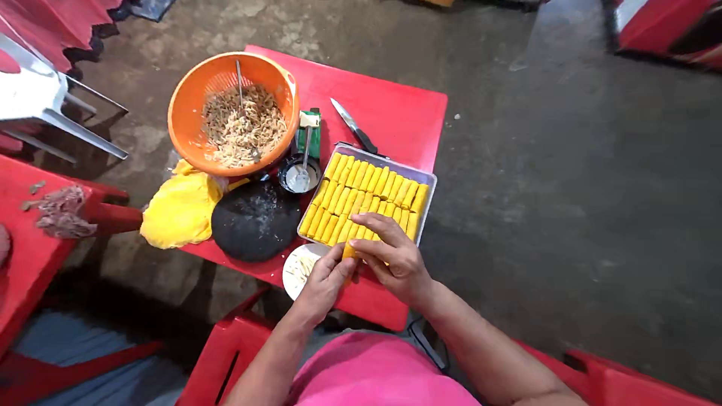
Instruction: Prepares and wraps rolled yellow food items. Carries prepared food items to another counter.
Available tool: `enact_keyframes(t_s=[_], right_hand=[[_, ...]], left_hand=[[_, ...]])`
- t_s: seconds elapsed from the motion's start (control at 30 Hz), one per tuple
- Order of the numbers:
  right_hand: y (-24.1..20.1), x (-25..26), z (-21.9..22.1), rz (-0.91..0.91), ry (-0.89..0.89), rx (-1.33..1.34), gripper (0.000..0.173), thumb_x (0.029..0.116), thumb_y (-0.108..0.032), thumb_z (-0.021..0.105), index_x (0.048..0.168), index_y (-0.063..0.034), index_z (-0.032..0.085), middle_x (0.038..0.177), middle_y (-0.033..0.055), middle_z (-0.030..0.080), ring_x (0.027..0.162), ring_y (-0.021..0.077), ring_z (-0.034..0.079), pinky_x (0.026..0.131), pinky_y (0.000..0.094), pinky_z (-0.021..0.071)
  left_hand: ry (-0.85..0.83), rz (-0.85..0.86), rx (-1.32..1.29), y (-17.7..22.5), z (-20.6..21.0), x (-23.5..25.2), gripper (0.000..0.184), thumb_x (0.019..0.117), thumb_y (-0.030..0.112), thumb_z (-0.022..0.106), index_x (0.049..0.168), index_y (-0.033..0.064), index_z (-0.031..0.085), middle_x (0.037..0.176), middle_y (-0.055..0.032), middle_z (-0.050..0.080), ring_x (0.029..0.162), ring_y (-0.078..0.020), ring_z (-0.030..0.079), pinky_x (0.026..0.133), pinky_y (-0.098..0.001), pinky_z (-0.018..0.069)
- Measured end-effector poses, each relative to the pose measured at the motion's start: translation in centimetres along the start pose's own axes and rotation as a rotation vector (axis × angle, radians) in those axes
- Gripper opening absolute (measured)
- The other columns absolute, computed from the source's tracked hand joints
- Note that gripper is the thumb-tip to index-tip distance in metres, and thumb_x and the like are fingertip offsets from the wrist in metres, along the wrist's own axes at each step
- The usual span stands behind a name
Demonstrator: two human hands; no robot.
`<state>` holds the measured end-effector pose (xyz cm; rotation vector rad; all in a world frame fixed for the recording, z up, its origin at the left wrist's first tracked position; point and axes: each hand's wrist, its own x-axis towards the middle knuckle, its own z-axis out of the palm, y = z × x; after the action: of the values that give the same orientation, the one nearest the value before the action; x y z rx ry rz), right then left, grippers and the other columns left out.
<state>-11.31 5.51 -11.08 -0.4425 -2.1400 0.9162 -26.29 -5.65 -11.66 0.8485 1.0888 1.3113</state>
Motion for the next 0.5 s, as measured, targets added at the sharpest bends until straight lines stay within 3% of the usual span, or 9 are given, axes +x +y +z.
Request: enact_keyframes(t_s=[0.1, 0.17, 0.23, 0.3, 0.4, 0.47, 0.5], right_hand=[[0.1, 0.4, -0.3, 0.243, 0.036, 0.301, 0.018, 0.0997, -0.013, 0.062, 0.101, 0.0021, 0.071, 0.13, 0.0153, 0.066, 0.122, 0.0198, 0.063, 0.104, 0.0356, 0.0539], [0.3, 0.4, -0.6, 0.347, 0.034, 0.408, 0.028, 0.1014, -0.014, 0.057, 0.121, 0.004, 0.066, 0.14, 0.0151, 0.06, 0.124, 0.0201, 0.061, 0.106, 0.0368, 0.0528], [0.4, -0.1, -0.4, 0.293, -0.005, 0.262, 0.039, 0.1044, -0.022, 0.054, 0.132, 0.0035, 0.063, 0.147, 0.0174, 0.054, 0.133, 0.0221, 0.056, 0.111, 0.0386, 0.0494], [0.1, -0.7, 0.3, 0.209, -0.022, 0.111, 0.043, 0.1054, -0.031, 0.053, 0.133, -0.0003, 0.065, 0.15, 0.0204, 0.051, 0.139, 0.028, 0.05, 0.115, 0.0436, 0.0448], [-0.2, -1.6, 1.8, 0.101, -0.05, -0.064, 0.055, 0.1039, -0.051, 0.05, 0.135, -0.0095, 0.066, 0.152, 0.0232, 0.048, 0.145, 0.0373, 0.042, 0.119, 0.0531, 0.0371], [-0.5, -2.3, 2.7, 0.039, -0.069, -0.203, 0.055, 0.1013, -0.056, 0.052, 0.137, -0.0169, 0.066, 0.152, 0.0231, 0.049, 0.146, 0.0434, 0.039, 0.121, 0.0603, 0.0307], [-0.5, -2.6, 3.0, 0.007, -0.065, -0.283, 0.051, 0.1015, -0.054, 0.053, 0.137, -0.0196, 0.065, 0.149, 0.0217, 0.053, 0.143, 0.0432, 0.043, 0.12, 0.061, 0.0321]], left_hand=[[0.023, -0.082, -0.281, -0.1, 0.4, 0.0, 0.037, 0.1073, 0.031, 0.046, 0.129, 0.002, 0.055, 0.101, -0.0014, 0.068, 0.088, -0.0112, 0.066, 0.081, -0.0293, 0.057], [0.074, -0.098, -0.466, 0.0, 0.4, 0.3, 0.034, 0.1071, 0.028, 0.046, 0.125, 0.0012, 0.056, 0.105, -0.009, 0.07, 0.096, -0.0196, 0.069, 0.089, -0.0372, 0.0579], [0.129, -0.092, -0.559, 0.2, 0.1, 0.5, 0.033, 0.1076, 0.024, 0.043, 0.126, -0.0004, 0.056, 0.119, -0.0166, 0.069, 0.112, -0.0265, 0.068, 0.099, -0.0432, 0.055], [0.2, -0.116, -0.623, 0.7, 0.3, 0.6, 0.035, 0.1095, 0.019, 0.033, 0.128, -0.0018, 0.053, 0.127, -0.0205, 0.067, 0.12, -0.0297, 0.065, 0.103, -0.0447, 0.0529], [0.305, -0.14, -0.686, 0.7, 0.6, 0.7, 0.034, 0.1108, 0.018, 0.031, 0.134, -0.0015, 0.048, 0.124, -0.02, 0.067, 0.115, -0.0279, 0.068, 0.099, -0.043, 0.0562], [0.365, -0.155, -0.68, 0.6, 0.9, 0.8, 0.032, 0.111, 0.018, 0.033, 0.132, -0.0003, 0.049, 0.117, -0.018, 0.07, 0.106, -0.0245, 0.07, 0.092, -0.0396, 0.0589], [0.4, -0.173, -0.664, 0.7, 1.1, 0.9, 0.03, 0.1107, 0.018, 0.035, 0.131, 0.0016, 0.05, 0.113, -0.0157, 0.071, 0.101, -0.0216, 0.071, 0.088, -0.0368, 0.0597]])
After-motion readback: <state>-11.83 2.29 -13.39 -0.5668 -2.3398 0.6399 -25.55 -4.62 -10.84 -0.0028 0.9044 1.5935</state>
